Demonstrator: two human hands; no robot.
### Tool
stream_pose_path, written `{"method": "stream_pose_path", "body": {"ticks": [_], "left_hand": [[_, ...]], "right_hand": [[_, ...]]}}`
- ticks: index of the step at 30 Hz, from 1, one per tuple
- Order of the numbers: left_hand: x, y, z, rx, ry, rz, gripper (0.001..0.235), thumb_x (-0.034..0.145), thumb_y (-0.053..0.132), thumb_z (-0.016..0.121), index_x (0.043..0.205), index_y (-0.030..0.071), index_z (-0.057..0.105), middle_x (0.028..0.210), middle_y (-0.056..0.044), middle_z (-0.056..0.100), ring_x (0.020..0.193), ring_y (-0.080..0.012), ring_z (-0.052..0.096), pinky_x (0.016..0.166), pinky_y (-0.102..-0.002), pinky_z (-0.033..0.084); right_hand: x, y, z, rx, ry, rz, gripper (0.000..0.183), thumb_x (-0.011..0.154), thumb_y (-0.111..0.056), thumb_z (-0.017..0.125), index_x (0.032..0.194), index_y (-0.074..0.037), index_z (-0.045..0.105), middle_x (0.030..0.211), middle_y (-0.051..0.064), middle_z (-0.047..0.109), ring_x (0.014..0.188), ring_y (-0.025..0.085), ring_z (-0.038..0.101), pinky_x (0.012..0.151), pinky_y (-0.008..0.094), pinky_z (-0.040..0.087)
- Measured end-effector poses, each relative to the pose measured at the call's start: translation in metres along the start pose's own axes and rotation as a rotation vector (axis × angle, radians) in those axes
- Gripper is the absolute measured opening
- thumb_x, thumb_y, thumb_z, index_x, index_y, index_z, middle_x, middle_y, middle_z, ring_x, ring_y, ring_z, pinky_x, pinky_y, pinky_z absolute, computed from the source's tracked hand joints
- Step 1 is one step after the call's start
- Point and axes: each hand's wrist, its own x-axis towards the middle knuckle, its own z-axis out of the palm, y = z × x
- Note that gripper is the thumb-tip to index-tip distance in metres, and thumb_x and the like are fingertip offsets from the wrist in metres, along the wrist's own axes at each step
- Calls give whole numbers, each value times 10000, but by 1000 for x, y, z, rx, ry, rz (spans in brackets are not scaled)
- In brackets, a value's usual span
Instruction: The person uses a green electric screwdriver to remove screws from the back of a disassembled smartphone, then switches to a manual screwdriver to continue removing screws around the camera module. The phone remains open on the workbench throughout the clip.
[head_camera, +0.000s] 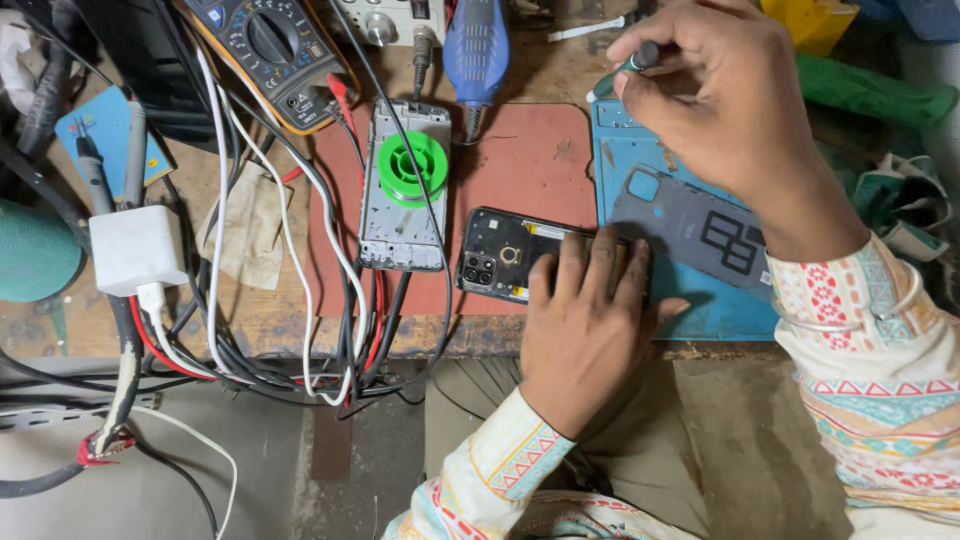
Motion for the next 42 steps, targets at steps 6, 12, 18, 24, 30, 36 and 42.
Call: {"method": "stream_pose_path", "body": {"ticks": [6,12,18,24,30,36,42], "left_hand": [[1,-3,-11,-98,91,6,588,1007,504,653,1344,23,672,1418,-171,610,1325,-345,567,1126,-481,435],[-6,-13,-15,-291,152,15,408,1022,360,746,1247,25,684,1281,-146,640,1234,-305,604,1104,-438,453],[-7,-12,-13,-270,275,14,282,994,249,800,1143,31,700,1187,-104,682,1120,-268,660,1026,-422,498],[-9,-9,-9,-224,338,3,242,993,221,813,1104,33,708,1129,-95,689,1051,-249,664,979,-408,502],[-12,-8,-9,-212,329,21,232,980,215,814,1089,43,702,1123,-89,685,1069,-258,669,981,-417,496],[-9,-7,-9,-196,320,36,240,967,202,802,1104,24,714,1123,-99,681,1054,-261,660,984,-421,495],[-12,-9,-5,-207,297,51,230,948,190,778,1097,29,709,1129,-106,677,1072,-265,664,953,-398,495]], "right_hand": [[6,-40,40,-124,21,-66,328,988,117,671,1304,94,588,1187,197,578,977,240,686,855,296,597],[-7,-25,59,-130,-13,-74,501,1100,65,650,1496,-42,363,1204,145,673,1079,210,746,883,299,625],[-26,-8,63,128,-92,-15,745,1110,97,635,1602,-125,121,1266,185,615,1099,208,730,936,317,635],[-41,-18,65,329,-107,-16,832,1036,137,610,1582,-136,44,1287,290,539,1107,247,664,955,365,618],[-42,-19,64,283,-145,-62,787,1091,120,622,1580,-134,60,1213,224,656,1113,209,694,968,320,610],[-39,-18,69,104,-78,-185,771,1015,67,716,1542,-82,173,1184,244,628,1045,223,718,913,292,619],[-41,-23,69,215,-47,-105,640,1074,76,693,1554,-57,292,1160,162,648,966,162,706,857,261,602]]}}
